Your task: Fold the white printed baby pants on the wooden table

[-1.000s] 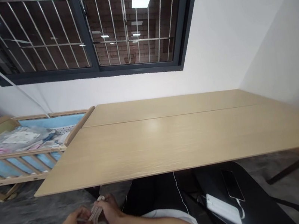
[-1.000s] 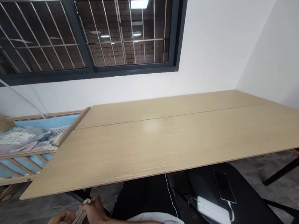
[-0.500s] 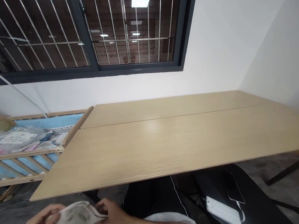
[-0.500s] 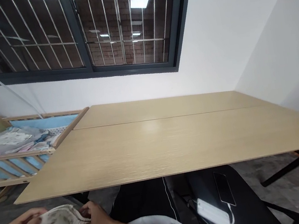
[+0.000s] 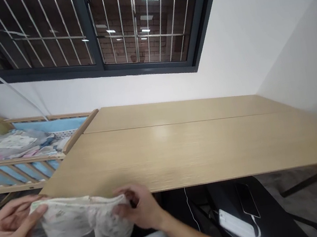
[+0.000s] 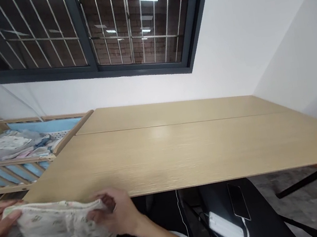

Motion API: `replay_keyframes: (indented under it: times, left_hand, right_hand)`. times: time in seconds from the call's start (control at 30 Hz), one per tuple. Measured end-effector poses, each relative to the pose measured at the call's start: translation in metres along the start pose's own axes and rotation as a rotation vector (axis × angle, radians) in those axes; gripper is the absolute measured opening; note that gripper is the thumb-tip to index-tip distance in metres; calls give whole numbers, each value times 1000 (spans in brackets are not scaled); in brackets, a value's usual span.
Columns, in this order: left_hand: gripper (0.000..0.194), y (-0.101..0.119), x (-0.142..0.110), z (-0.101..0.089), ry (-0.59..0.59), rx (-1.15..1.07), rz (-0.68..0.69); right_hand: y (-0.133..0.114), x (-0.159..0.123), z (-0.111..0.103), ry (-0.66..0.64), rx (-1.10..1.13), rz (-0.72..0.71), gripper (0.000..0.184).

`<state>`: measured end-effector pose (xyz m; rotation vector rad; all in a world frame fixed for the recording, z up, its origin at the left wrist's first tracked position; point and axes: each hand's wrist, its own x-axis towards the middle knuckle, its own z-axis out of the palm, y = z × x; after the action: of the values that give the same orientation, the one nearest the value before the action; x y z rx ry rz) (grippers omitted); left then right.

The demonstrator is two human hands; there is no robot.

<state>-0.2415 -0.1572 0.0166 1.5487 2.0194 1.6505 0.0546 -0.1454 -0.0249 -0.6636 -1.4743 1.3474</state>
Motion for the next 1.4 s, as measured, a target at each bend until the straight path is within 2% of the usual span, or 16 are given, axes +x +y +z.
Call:
replay_keyframes:
  times: [0.07, 0.17, 0.27, 0.37, 0.47, 0.57, 0.67, 0.83, 0.97, 1.03, 1.13, 1.27, 1.4]
  left_hand:
    - [49, 24, 12, 11, 3, -95, 2]
    - [45, 63, 36, 33, -112, -124, 36]
    - [41, 100, 58, 61, -212, -87, 85]
    - [45, 124, 76, 95, -312, -103, 130]
    - [47, 132, 95, 135, -431, -162, 182]
    - [48, 124, 119, 183, -565, -188, 259]
    - [48, 104, 144, 238, -680, -159, 308]
    - [34, 70, 164, 325, -702, -55, 280]
    - [24, 49, 168, 374, -687, 7, 210]
    - [24, 38, 171, 391, -669, 31, 167]
    - [24, 21, 175, 405, -643, 54, 116]
    - [25, 5, 173, 408, -610, 68, 91]
    - [25, 7, 167, 403, -606, 93, 103]
  right_hand:
    - [-25, 9, -19, 79, 87, -1, 50]
    - [-65, 24, -55, 181, 84, -53, 48]
    - [-93, 39, -95, 218, 22, -108, 41]
    - [-104, 57, -134, 215, -10, -109, 37]
    - [-100, 80, -173, 239, -34, -76, 42]
    - [-84, 108, -212, 265, -123, -20, 50]
    - [-57, 139, -250, 299, -233, 10, 59]
    - [7, 187, -295, 399, -482, 138, 43]
    - [51, 214, -311, 460, -600, 205, 31]
    - [66, 223, -316, 482, -663, 222, 25]
    - [82, 233, -321, 495, -748, 234, 17]
    - [97, 239, -328, 490, -839, 241, 12]
    - [105, 238, -331, 463, -908, 240, 13]
